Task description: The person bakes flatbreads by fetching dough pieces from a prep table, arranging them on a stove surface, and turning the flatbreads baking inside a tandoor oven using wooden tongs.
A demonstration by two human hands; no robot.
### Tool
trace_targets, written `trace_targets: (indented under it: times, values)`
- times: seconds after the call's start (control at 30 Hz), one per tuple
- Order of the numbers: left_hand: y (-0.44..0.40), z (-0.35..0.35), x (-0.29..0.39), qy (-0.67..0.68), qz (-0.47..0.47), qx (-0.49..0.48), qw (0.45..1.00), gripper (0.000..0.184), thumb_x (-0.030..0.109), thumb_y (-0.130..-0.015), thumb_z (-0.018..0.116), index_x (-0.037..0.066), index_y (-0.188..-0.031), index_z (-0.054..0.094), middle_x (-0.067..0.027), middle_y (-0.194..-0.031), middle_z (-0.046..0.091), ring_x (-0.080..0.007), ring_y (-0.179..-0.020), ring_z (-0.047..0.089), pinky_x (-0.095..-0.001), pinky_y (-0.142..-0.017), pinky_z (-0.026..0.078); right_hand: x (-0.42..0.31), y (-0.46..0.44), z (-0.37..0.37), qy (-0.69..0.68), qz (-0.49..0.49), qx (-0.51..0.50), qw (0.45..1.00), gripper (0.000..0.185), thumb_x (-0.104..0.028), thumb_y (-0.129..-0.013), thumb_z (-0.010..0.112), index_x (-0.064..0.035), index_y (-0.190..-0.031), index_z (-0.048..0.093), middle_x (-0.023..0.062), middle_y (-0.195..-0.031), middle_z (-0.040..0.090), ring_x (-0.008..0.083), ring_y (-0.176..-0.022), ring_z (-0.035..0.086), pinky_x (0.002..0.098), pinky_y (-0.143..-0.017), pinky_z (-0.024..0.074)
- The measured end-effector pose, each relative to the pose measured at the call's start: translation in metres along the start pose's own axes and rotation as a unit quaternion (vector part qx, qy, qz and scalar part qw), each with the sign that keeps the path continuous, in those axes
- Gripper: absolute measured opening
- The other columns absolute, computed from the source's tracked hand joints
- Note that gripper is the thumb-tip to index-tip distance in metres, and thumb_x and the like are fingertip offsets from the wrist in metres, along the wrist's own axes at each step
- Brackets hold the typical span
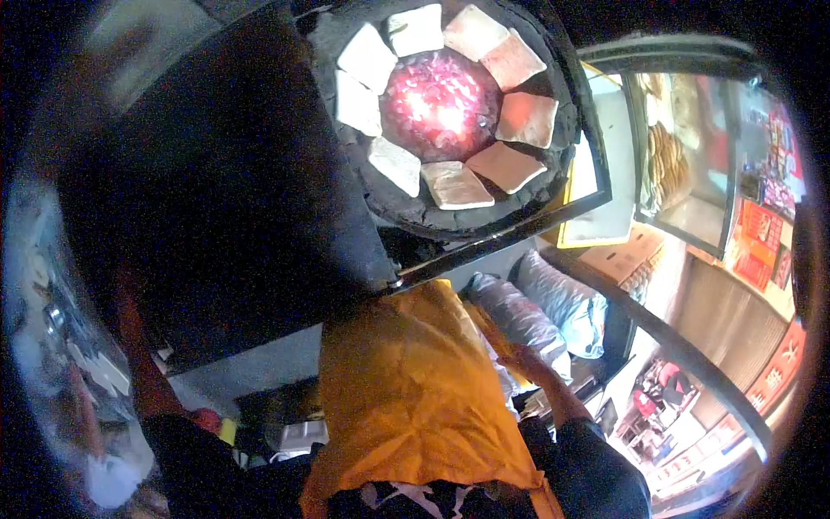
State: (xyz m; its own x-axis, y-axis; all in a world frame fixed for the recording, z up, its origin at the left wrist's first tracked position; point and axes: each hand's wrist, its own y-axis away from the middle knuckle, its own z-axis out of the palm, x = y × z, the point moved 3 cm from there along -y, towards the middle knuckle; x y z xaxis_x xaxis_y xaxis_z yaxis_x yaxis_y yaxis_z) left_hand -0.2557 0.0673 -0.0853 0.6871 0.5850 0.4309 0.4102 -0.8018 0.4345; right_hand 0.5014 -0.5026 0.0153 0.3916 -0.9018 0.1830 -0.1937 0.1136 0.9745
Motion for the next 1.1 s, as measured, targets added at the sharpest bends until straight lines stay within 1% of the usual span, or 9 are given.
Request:
trace_targets:
  times: [0.1, 0.17, 0.43, 0.5, 0.57, 0.6, 0.67, 0.8, 1.1]
  values:
    - [0.011, 0.007, 0.020, 0.014, -0.001, -0.012, 1.000, 0.053, 0.042, -0.092, 0.045, 0.008, -0.133, 0.046, -0.0131, -0.127, 0.052, -0.0295, -0.112, 0.053, -0.0407, -0.095, 0.041, 0.072, -0.070, 0.047, 0.090, -0.299, 0.086, 0.946, 0.041, -0.036, -0.074, 0.076, -0.0054, -0.100, 0.063, 0.0092, -0.077, 0.061, 0.0191, -0.069, 0.059, 0.0340, -0.061, 0.0490]
    - [0.021, 0.017, 0.037, 0.023, -0.002, -0.022, 0.999, 0.054, 0.043, -0.092, 0.045, 0.008, -0.133, 0.046, -0.0129, -0.128, 0.052, -0.0293, -0.113, 0.052, -0.0406, -0.096, 0.041, 0.100, -0.070, 0.058, -0.259, -0.063, 0.018, 0.964, 0.040, -0.032, -0.075, 0.076, -0.0051, -0.102, 0.063, 0.0043, -0.073, 0.061, 0.0167, -0.065, 0.058, 0.0312, -0.058, 0.0487]
    - [0.113, 0.081, 0.113, 0.081, -0.005, -0.062, 0.995, 0.056, 0.045, -0.092, 0.044, 0.009, -0.134, 0.044, -0.0121, -0.130, 0.050, -0.0285, -0.115, 0.051, -0.0403, -0.097, 0.040, 0.149, -0.152, 0.073, -0.230, -0.355, 0.067, 0.904, 0.035, -0.026, -0.084, 0.067, -0.0077, -0.112, 0.059, 0.0049, -0.093, 0.065, 0.0160, -0.083, 0.061, 0.0299, -0.068, 0.0498]
    - [0.138, 0.106, 0.142, 0.094, 0.000, -0.072, 0.993, 0.056, 0.046, -0.092, 0.044, 0.009, -0.134, 0.044, -0.0119, -0.131, 0.050, -0.0283, -0.116, 0.051, -0.0402, -0.098, 0.040, 0.107, -0.117, 0.038, 0.273, -0.358, 0.124, 0.884, 0.031, -0.024, -0.087, 0.062, -0.0092, -0.113, 0.058, 0.0047, -0.097, 0.064, 0.0189, -0.090, 0.060, 0.0313, -0.073, 0.0496]
    - [0.166, 0.136, 0.177, 0.104, 0.011, -0.086, 0.991, 0.057, 0.046, -0.092, 0.044, 0.009, -0.135, 0.044, -0.0117, -0.132, 0.049, -0.0281, -0.116, 0.050, -0.0401, -0.098, 0.039, 0.126, -0.144, 0.055, 0.395, -0.445, 0.252, 0.763, 0.029, -0.025, -0.085, 0.066, -0.0078, -0.106, 0.059, 0.0029, -0.082, 0.062, 0.0173, -0.077, 0.061, 0.0309, -0.064, 0.0499]
    - [0.180, 0.150, 0.195, 0.111, 0.015, -0.094, 0.989, 0.057, 0.046, -0.092, 0.044, 0.009, -0.135, 0.044, -0.0116, -0.132, 0.049, -0.0279, -0.116, 0.050, -0.0401, -0.098, 0.039, 0.135, -0.158, 0.050, 0.066, -0.406, 0.162, 0.897, 0.028, -0.025, -0.083, 0.068, -0.0070, -0.102, 0.059, 0.0021, -0.077, 0.060, 0.0158, -0.070, 0.059, 0.0302, -0.058, 0.0488]
    - [0.209, 0.177, 0.228, 0.124, 0.025, -0.111, 0.986, 0.057, 0.047, -0.092, 0.043, 0.009, -0.135, 0.044, -0.0114, -0.133, 0.049, -0.0277, -0.117, 0.050, -0.0400, -0.099, 0.039, 0.151, -0.188, 0.050, -0.406, -0.269, 0.001, 0.873, 0.030, -0.026, -0.078, 0.074, -0.0048, -0.092, 0.059, -0.0002, -0.066, 0.054, 0.0114, -0.054, 0.053, 0.0280, -0.047, 0.0447]
    - [0.278, 0.227, 0.296, 0.158, 0.039, -0.163, 0.973, 0.059, 0.048, -0.092, 0.043, 0.009, -0.136, 0.043, -0.0109, -0.134, 0.048, -0.0273, -0.118, 0.049, -0.0398, -0.099, 0.038, 0.111, -0.122, -0.017, -0.554, -0.060, -0.156, 0.816, 0.031, -0.026, -0.078, 0.074, -0.0029, -0.093, 0.059, 0.0009, -0.069, 0.056, 0.0122, -0.056, 0.054, 0.0280, -0.048, 0.0435]
    - [0.305, 0.259, 0.351, 0.117, -0.008, -0.207, 0.971, 0.062, 0.053, -0.088, 0.048, 0.010, -0.132, 0.047, -0.0074, -0.127, 0.054, -0.0241, -0.109, 0.056, -0.0414, -0.093, 0.041, 0.110, -0.133, -0.004, -0.541, -0.125, -0.111, 0.825, 0.026, -0.029, -0.084, 0.067, -0.0056, -0.095, 0.060, -0.0020, -0.066, 0.053, 0.0116, -0.054, 0.051, 0.0271, -0.046, 0.0413]
